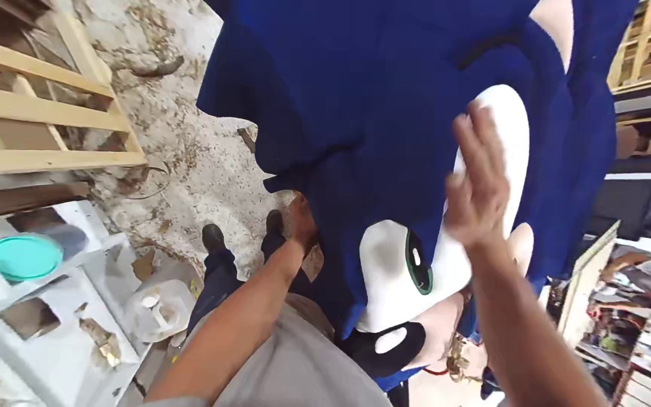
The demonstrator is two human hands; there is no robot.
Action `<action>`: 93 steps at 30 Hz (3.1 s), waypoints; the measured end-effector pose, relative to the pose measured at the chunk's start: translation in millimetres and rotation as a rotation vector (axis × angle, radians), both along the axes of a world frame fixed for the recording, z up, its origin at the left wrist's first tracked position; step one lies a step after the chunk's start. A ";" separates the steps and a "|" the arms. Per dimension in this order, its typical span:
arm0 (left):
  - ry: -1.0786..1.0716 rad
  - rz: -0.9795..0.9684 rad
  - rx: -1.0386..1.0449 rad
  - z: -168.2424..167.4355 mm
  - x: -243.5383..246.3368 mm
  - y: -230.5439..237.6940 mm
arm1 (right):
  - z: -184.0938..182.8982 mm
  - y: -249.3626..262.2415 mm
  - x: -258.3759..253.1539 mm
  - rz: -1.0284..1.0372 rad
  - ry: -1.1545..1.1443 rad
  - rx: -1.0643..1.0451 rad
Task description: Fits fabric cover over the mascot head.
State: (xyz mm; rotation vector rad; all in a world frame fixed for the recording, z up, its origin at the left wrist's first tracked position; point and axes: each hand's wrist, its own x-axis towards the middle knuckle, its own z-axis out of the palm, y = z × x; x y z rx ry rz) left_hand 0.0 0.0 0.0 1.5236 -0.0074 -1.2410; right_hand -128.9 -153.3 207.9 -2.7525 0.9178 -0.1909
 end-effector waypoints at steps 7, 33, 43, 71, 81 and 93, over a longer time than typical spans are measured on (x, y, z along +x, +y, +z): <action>-0.066 -0.037 -0.060 3.1 -5.9 12.0 | -64.4 7.4 17.0 -0.281 0.225 -0.094; 0.074 0.133 -0.576 17.9 66.2 58.9 | -85.1 131.2 86.5 -0.181 0.280 -0.327; 0.110 -0.012 -0.240 67.5 115.6 12.4 | -86.6 132.2 85.6 -0.190 0.250 -0.328; -1.309 -0.200 -0.444 168.8 185.2 -8.9 | -86.8 129.4 85.1 -0.204 0.181 -0.272; -0.013 -0.151 -0.446 86.0 154.5 4.4 | -86.3 130.0 84.7 -0.173 0.200 -0.299; -0.814 -0.365 -0.408 123.4 154.1 -5.3 | -88.4 130.8 84.7 -0.154 0.172 -0.308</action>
